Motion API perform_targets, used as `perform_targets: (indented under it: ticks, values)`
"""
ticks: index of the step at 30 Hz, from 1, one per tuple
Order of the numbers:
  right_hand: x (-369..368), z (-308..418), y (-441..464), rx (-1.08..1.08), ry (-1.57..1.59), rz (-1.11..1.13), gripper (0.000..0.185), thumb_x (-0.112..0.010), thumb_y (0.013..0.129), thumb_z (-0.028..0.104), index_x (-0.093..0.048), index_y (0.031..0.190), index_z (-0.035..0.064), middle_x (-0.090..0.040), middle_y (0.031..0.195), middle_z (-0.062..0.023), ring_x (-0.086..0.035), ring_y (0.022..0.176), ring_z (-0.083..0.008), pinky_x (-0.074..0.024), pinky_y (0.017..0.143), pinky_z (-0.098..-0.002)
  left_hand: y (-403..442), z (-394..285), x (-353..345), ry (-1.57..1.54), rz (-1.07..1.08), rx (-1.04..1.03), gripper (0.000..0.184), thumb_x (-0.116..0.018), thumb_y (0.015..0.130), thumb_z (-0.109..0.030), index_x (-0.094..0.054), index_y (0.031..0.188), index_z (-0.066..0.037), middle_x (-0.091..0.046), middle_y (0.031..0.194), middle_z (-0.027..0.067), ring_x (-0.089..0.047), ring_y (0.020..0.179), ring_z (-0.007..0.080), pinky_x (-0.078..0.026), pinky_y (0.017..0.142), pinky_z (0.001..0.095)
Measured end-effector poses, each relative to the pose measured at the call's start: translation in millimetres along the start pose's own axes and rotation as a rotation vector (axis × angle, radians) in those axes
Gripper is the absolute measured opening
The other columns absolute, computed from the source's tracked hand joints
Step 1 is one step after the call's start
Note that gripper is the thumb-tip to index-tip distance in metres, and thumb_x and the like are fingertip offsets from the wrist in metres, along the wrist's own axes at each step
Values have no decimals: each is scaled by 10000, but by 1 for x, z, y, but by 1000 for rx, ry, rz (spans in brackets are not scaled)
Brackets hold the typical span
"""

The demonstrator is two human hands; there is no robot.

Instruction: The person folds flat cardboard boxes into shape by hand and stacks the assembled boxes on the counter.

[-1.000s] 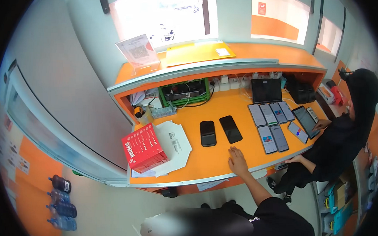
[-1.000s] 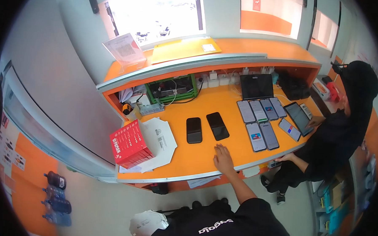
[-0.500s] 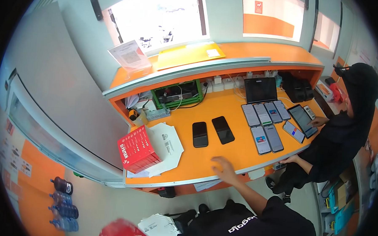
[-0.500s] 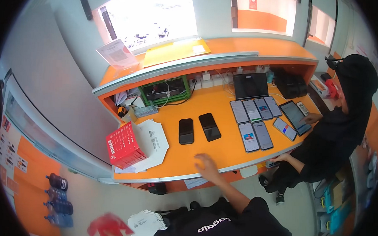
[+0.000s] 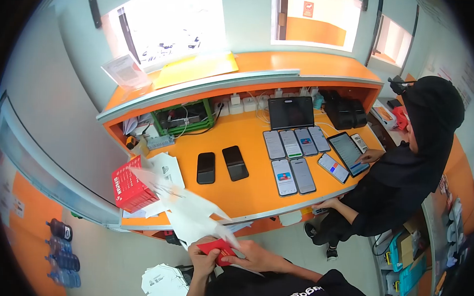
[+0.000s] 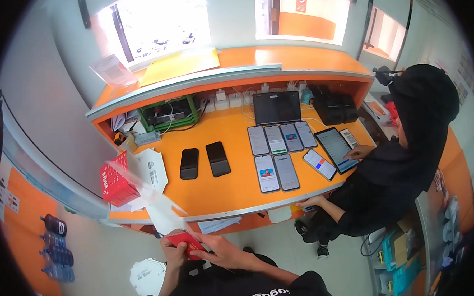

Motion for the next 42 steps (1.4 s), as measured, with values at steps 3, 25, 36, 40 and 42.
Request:
perform_targets:
  ticks: [3, 25, 36, 40, 42]
  values:
    - [5, -16, -8, -77, -124, -68, 415, -579, 949, 249, -511, 1286, 17, -645, 943, -243, -647, 878, -379, -503, 754, -417, 13, -6, -13, 31, 14, 155, 199, -760, 809, -107, -677, 910, 45, -684, 871, 83, -651, 817, 180, -520, 755, 294]
    - [79, -4, -31, 138, -106, -271, 553, -648, 907, 202, -428, 1386, 35, -537, 1304, -234, -572, 1157, -329, -490, 914, -356, 46, 15, -72, -181, -186, 167, 149, -619, 883, 37, -648, 1028, 49, -699, 989, 101, -658, 852, 126, -511, 804, 262]
    - [103, 13, 50, 571, -559, 99, 586, -743, 753, 302, -576, 1301, 179, -374, 1462, -206, -488, 1273, -328, -478, 990, -408, 135, 0, -12, -571, -238, 222, 309, -533, 964, -110, -542, 1212, 74, -674, 1074, 129, -674, 918, 175, -537, 851, 304]
    - [81, 18, 91, 588, -658, 71, 564, -737, 775, 267, -570, 1302, 155, -389, 1445, -217, -498, 1259, -323, -494, 966, -398, 170, 3, 33, -637, -126, 170, 311, -549, 953, -113, -553, 1202, 74, -676, 1078, 138, -679, 916, 181, -555, 829, 304]
    - [71, 21, 110, 584, -664, -55, 546, -738, 785, 239, -569, 1297, 149, -408, 1427, -218, -532, 1215, -324, -509, 943, -383, 178, 7, 45, -633, -121, 145, 315, -549, 952, -114, -551, 1205, 74, -675, 1079, 139, -677, 926, 186, -552, 839, 311]
Point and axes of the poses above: each hand's wrist, its own y-axis towards the middle knuckle, its own x-axis out of the back of the hand, z = x × y, the point moved 1 cm from there along y, towards the middle knuckle
